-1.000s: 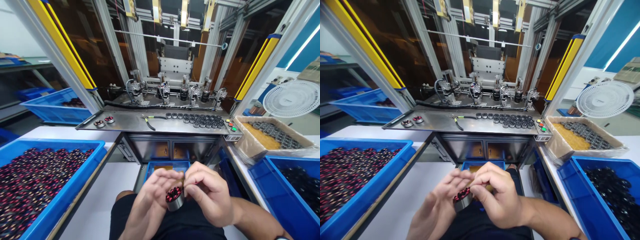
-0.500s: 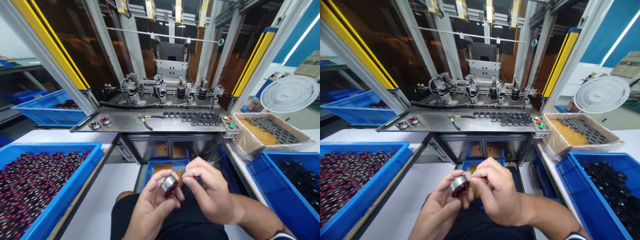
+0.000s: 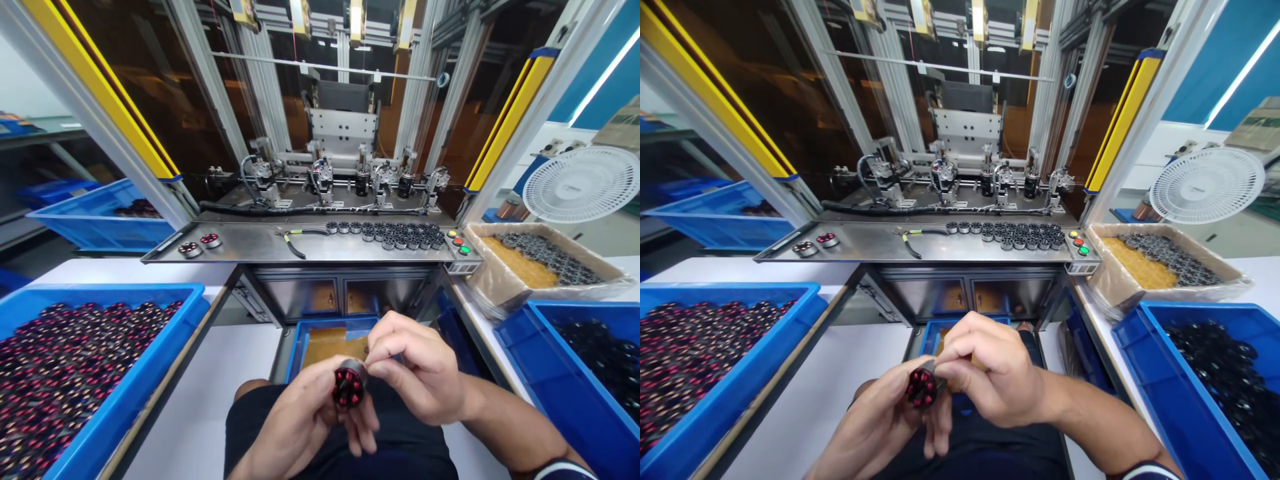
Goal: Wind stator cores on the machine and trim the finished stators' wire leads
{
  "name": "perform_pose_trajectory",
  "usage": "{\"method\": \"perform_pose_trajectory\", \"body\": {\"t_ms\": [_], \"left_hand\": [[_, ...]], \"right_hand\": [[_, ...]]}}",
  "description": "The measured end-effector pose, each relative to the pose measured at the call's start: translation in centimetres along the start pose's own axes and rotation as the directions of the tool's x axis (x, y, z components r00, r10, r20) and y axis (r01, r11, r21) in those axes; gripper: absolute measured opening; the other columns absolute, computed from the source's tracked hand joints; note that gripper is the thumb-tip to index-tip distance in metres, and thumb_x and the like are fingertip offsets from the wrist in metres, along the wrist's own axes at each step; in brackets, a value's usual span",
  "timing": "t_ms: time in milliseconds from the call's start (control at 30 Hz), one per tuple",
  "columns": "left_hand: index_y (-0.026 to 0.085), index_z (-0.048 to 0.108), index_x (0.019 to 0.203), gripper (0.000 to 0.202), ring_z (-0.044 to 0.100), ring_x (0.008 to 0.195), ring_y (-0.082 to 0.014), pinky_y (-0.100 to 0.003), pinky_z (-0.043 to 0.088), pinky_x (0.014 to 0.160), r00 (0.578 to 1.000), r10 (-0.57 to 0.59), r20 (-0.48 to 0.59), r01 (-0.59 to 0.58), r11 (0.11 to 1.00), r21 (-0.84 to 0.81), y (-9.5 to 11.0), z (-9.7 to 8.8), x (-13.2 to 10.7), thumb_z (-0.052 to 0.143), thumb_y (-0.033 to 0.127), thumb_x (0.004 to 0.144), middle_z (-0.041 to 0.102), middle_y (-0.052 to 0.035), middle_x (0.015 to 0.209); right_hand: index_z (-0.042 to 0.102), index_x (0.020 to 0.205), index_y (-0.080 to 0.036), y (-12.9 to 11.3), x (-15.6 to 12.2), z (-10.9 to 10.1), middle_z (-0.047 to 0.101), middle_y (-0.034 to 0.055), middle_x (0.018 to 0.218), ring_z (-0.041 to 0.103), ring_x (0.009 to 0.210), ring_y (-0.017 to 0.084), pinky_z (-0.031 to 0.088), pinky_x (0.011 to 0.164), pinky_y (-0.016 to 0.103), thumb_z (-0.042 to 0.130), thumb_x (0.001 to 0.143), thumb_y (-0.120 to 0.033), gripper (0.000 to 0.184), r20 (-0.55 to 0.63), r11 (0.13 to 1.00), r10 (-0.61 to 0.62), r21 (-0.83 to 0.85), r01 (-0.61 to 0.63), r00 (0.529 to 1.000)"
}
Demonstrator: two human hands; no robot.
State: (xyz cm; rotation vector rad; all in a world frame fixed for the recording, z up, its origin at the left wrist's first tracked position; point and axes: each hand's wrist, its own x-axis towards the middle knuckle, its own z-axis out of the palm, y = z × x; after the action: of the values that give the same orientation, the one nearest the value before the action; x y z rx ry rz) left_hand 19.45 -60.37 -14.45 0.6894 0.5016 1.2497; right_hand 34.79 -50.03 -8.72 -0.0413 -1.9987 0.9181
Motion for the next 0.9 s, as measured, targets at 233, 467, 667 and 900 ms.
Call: {"method": "perform_pose_trajectory", "body": {"t_ms": [233,467,667,900], "left_hand": [[0.034,0.065,0.110,0.039,0.069,0.106,-0.0185,-0.026,0.057,0.089,0.859,0.450,-0.246,-0.393,0.886,0.246,-0.3,0.5,-0.1,0.080,0.021,0.077,0.069,0.0004,0.120],[0.028,0.069,0.112,0.040,0.068,0.114,-0.0238,-0.030,0.055,0.096,0.835,0.512,-0.202,-0.398,0.815,0.421,-0.9,-0.3,0.0,0.083,0.025,0.075,0.071,-0.0061,0.121],[0.027,0.074,0.102,0.035,0.067,0.110,-0.0212,-0.027,0.056,0.090,0.775,0.581,-0.248,-0.406,0.759,0.509,-1.1,-0.5,0.4,0.085,0.017,0.070,0.071,-0.0046,0.114],[0.027,0.075,0.092,0.028,0.072,0.095,-0.0190,-0.028,0.059,0.083,0.740,0.583,-0.335,-0.429,0.793,0.433,-0.5,-1.1,1.1,0.086,0.018,0.068,0.072,-0.0036,0.110]], "right_hand": [[0.066,0.079,-0.012,-0.5,-0.3,0.7,0.063,0.0059,0.074,0.061,0.071,0.013,0.052,0.066,0.026,0.058,0.090,-0.007,0.015,-0.175,0.978,0.165,-0.098,-0.184,0.971],[0.067,0.080,-0.012,0.1,-0.4,0.9,0.063,0.0061,0.072,0.060,0.070,0.014,0.052,0.064,0.028,0.060,0.091,-0.011,0.012,-0.160,0.992,0.125,0.017,-0.123,0.979],[0.067,0.081,-0.015,-0.2,-0.6,1.7,0.064,0.0044,0.071,0.060,0.070,0.015,0.052,0.065,0.029,0.060,0.091,-0.012,0.013,-0.227,0.991,0.136,0.035,-0.131,0.964],[0.065,0.073,-0.016,-0.7,-2.5,4.2,0.060,0.0014,0.070,0.057,0.063,0.012,0.049,0.057,0.024,0.066,0.090,-0.028,0.021,-0.219,0.785,0.575,0.418,-0.457,0.788]]}}
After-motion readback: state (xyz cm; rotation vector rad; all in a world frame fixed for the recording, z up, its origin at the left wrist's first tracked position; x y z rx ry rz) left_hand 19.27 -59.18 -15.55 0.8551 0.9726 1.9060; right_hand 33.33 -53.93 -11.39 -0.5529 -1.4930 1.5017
